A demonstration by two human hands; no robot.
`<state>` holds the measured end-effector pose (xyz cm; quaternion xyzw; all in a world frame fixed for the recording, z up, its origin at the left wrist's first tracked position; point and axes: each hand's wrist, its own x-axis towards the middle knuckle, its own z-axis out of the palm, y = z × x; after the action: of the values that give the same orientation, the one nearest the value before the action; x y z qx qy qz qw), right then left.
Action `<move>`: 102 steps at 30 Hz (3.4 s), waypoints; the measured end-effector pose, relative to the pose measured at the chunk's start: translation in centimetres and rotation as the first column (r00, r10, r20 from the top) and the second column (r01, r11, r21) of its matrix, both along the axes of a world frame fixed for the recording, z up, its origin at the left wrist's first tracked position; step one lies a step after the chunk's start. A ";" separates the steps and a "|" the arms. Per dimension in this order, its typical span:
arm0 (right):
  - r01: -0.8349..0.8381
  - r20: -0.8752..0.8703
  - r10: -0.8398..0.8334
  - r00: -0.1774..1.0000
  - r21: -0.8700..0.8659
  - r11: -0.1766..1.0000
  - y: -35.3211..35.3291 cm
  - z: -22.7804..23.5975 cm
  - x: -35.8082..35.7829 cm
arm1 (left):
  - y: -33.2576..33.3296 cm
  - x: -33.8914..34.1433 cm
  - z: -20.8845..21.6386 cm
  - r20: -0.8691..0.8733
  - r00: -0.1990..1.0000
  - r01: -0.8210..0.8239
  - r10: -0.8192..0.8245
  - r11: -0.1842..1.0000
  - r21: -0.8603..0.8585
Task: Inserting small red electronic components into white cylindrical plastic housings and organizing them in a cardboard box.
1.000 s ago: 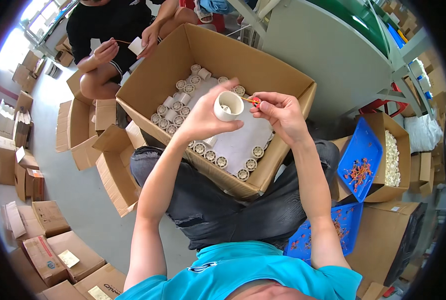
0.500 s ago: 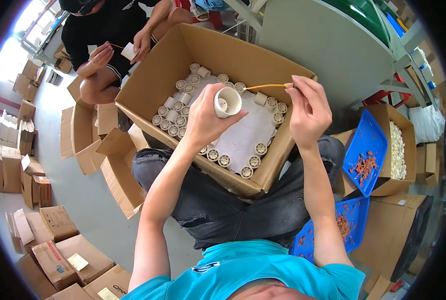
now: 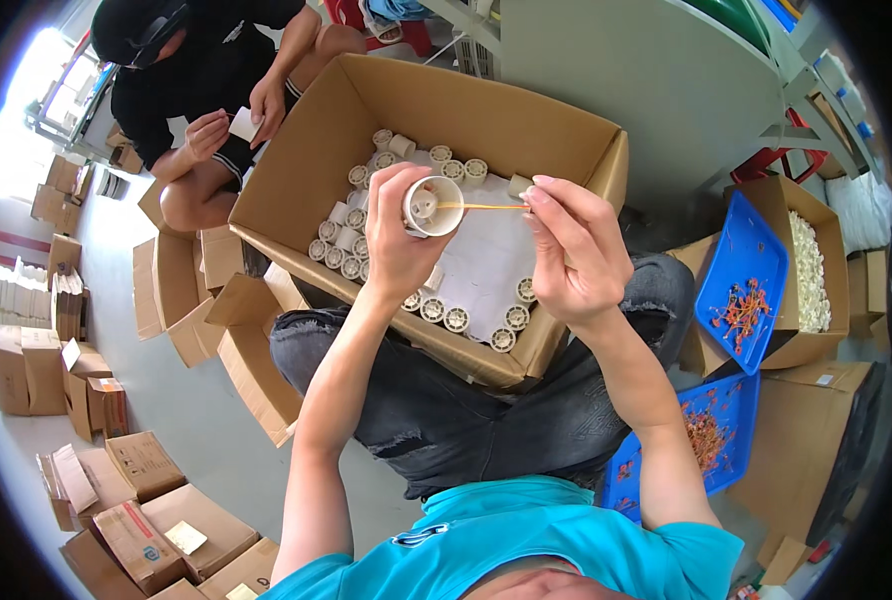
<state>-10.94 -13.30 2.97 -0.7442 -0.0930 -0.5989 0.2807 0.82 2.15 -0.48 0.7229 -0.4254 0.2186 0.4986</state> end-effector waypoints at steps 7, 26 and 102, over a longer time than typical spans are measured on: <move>-0.053 -0.061 0.053 0.997 -0.006 0.999 0.7 -1.0 0.3 | -0.3 -0.4 0.0 -0.016 1.000 -0.020 0.020 1.000 -0.010; -0.178 -0.444 0.218 0.869 0.129 0.975 1.1 -1.7 1.1 | -1.3 -1.4 -0.6 0.016 0.997 0.079 -0.082 0.988 0.136; 0.882 -0.850 -0.354 0.390 0.236 0.407 -26.4 -10.5 -28.9 | -41.9 30.7 18.7 0.504 0.823 -0.382 0.263 0.912 0.149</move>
<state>-39.81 -39.74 -7.58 -0.7193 0.5535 -0.3245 0.2664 31.48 -39.71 18.26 0.7647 -0.4280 0.4162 0.2426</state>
